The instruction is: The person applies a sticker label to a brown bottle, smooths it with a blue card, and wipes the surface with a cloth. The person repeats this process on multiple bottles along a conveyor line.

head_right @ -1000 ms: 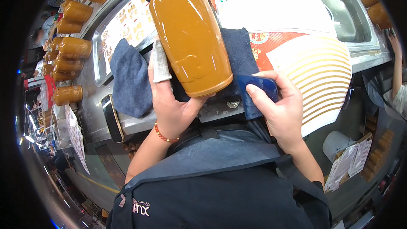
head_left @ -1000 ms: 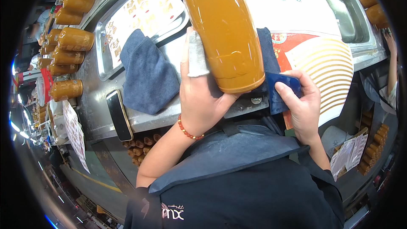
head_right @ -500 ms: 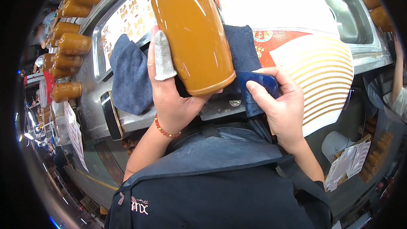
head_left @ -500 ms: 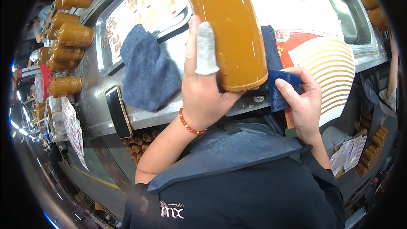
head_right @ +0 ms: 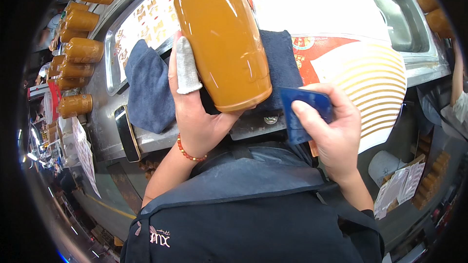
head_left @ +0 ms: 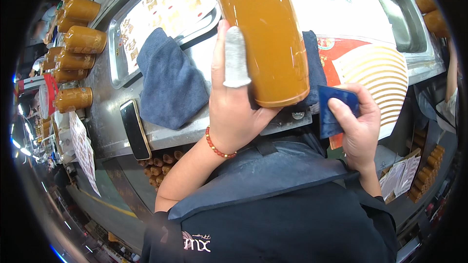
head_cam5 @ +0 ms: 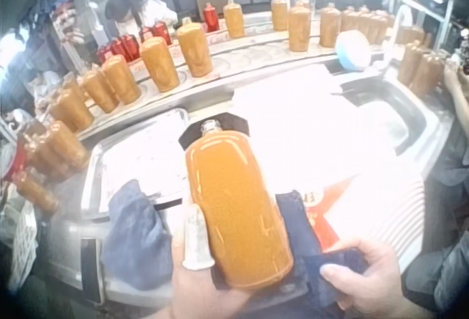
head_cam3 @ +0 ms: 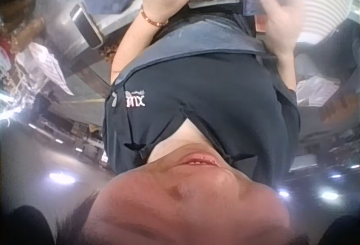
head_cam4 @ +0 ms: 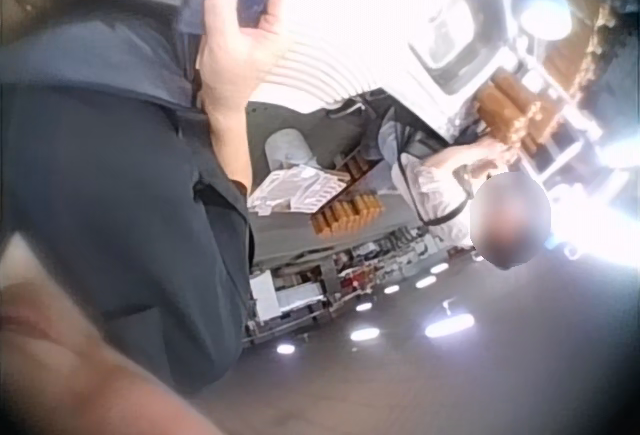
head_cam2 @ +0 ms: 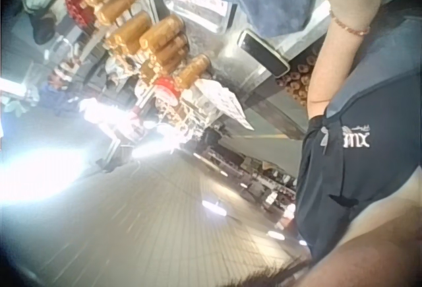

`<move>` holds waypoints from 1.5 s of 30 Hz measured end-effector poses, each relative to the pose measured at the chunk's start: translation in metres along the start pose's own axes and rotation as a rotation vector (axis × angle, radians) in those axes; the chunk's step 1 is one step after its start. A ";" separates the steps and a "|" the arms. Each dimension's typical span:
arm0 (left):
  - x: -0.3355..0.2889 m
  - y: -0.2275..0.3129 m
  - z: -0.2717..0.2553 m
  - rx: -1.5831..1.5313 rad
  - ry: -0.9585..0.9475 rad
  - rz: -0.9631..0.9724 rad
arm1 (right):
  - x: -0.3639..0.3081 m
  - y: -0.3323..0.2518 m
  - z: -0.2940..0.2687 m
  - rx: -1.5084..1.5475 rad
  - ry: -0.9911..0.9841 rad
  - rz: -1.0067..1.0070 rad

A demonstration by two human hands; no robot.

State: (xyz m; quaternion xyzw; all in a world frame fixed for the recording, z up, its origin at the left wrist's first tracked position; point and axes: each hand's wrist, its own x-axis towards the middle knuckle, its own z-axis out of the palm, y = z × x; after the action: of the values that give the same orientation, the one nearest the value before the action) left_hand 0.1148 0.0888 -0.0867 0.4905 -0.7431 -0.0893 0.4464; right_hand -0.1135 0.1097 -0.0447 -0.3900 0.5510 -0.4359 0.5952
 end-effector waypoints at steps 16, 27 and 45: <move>-0.012 0.016 -0.009 -0.503 -0.146 -0.314 | 0.024 -0.002 0.019 -0.094 -0.267 0.016; -0.014 0.009 -0.009 -0.444 -0.156 -0.363 | 0.031 -0.004 0.017 0.019 -0.273 0.093; -0.009 0.013 -0.013 -0.365 -0.145 -0.290 | 0.036 -0.002 0.009 0.114 -0.296 0.110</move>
State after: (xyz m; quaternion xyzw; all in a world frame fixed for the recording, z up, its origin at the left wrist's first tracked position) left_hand 0.1168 0.1061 -0.0770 0.4954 -0.6666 -0.3201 0.4558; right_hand -0.1046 0.0747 -0.0530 -0.3847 0.4521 -0.3710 0.7142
